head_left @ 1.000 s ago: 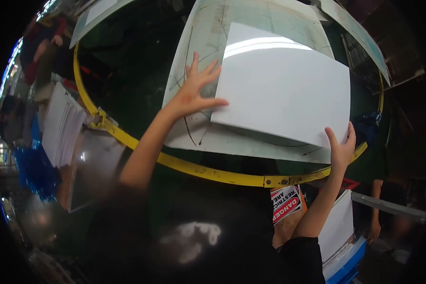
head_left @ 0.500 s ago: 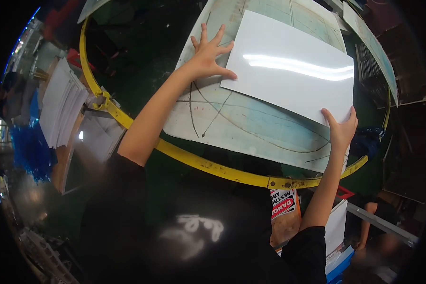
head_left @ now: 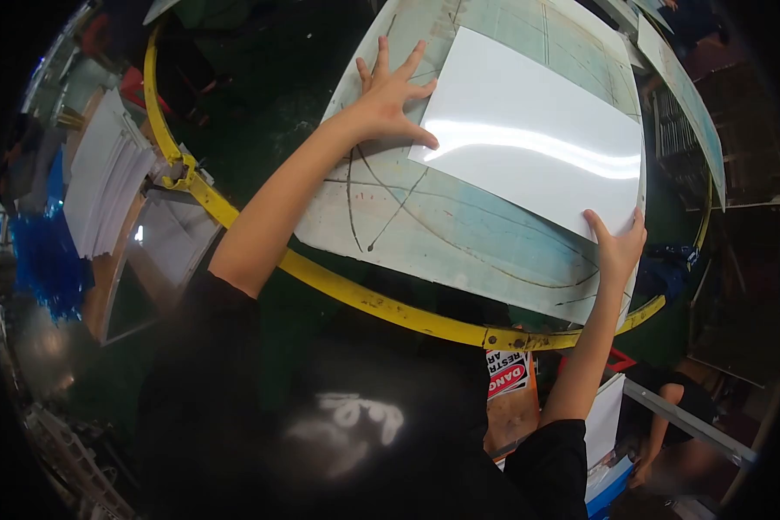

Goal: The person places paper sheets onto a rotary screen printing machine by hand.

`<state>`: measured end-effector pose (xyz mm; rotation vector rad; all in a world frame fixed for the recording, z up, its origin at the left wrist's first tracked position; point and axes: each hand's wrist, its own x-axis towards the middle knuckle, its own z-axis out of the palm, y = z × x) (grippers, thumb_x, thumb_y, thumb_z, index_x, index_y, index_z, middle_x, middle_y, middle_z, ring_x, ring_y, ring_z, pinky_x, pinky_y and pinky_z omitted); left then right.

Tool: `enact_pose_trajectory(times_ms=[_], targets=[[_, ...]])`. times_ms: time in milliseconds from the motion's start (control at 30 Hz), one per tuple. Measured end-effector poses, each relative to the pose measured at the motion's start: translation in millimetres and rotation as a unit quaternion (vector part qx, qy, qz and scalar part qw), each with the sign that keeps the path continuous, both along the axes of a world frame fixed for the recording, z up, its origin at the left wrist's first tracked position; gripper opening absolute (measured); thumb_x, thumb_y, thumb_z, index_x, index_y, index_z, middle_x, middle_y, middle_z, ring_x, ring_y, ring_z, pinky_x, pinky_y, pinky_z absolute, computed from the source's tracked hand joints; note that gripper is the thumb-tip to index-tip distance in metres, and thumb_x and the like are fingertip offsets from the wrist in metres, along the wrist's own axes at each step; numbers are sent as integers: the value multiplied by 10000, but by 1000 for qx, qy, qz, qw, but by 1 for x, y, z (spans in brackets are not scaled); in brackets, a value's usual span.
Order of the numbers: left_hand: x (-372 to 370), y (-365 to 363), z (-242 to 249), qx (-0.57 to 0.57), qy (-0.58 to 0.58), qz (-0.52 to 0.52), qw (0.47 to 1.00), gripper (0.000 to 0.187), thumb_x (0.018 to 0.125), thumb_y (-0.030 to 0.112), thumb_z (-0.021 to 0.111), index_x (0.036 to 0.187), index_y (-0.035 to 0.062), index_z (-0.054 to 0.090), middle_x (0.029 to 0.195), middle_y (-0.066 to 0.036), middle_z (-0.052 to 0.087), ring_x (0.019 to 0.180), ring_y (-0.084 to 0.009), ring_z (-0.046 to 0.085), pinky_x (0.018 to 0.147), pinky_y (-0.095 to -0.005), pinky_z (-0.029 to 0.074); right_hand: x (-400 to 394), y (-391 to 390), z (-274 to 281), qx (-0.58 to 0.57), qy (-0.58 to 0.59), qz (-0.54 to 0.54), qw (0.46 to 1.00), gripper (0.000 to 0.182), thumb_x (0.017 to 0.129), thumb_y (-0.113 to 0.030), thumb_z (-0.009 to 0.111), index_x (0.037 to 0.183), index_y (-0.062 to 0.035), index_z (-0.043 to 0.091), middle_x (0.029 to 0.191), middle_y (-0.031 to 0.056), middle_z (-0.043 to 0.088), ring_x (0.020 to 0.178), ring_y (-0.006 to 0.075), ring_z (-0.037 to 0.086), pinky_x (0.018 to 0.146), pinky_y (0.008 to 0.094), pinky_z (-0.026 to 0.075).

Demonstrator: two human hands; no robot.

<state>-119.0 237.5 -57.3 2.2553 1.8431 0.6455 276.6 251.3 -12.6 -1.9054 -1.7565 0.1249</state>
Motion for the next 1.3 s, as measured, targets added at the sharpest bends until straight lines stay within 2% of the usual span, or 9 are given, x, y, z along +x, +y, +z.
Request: enact_pose_trajectory(times_ms=[500,733,833,933,1033,1100,1133,1233,1300], targets=[[10,-13,10,2,34,50,998,840,491,621,759,1186,166,634,1530,-136,107,1352,-471,-169,943,-737,-113,1,15,-15,-18,-29,12,999,992,573,-461,826,1293,73,399,1235,245,456,1164,372,457,986,397,374],[11,-13,10,16,65,32,997,811,526,617,742,1186,158,632,1525,-149,117,1363,-460,-142,950,-738,-100,3,20,-18,-38,-27,21,999,972,570,-453,825,1272,83,417,1225,246,460,1147,375,462,979,400,377],[13,-13,15,1,83,32,996,797,541,600,743,1189,149,627,1522,-158,120,1365,-459,-135,957,-738,-92,2,20,-14,-60,-18,31,998,983,570,-476,824,1262,102,434,1221,281,463,1153,382,456,983,419,366],[19,-13,26,-26,124,36,991,783,553,576,748,1191,141,621,1518,-162,128,1369,-451,-127,971,-729,-86,0,19,-18,-49,-111,-3,993,868,581,-438,815,1266,-25,477,1211,228,473,1111,377,477,942,405,397],[31,-10,40,-56,202,48,977,739,560,555,759,1148,125,633,1506,-162,172,1380,-434,-99,996,-710,-81,-6,13,-9,44,-258,50,964,713,647,-383,773,1235,-72,517,1176,184,511,1100,354,486,930,401,401],[41,-7,46,-55,263,59,961,683,559,549,770,1070,108,663,1486,-161,245,1391,-415,-59,1021,-687,-76,1,21,-11,-44,-139,163,976,603,704,-319,725,1221,-79,530,1158,168,532,1098,340,488,941,404,389],[47,-7,55,-79,302,58,948,695,579,532,771,1093,83,643,1468,-145,297,1408,-363,-6,1056,-646,-64,5,24,-14,-84,-77,213,970,549,733,-287,701,1214,-82,536,1148,160,543,1097,334,489,946,405,383],[62,-4,64,-107,353,76,926,755,571,501,785,1163,71,599,1457,-142,322,1413,-336,26,1073,-620,-61,22,27,-25,-107,-85,256,957,536,759,-225,697,1249,-99,519,1284,168,454,1178,352,431,994,409,348],[67,-17,59,-11,332,85,939,887,561,463,802,1295,76,487,1484,-164,253,1415,-331,42,1074,-623,-32,31,3,-19,-60,-65,294,952,546,760,-226,694,1259,-106,509,1335,171,414,1225,359,387,1028,416,317]])
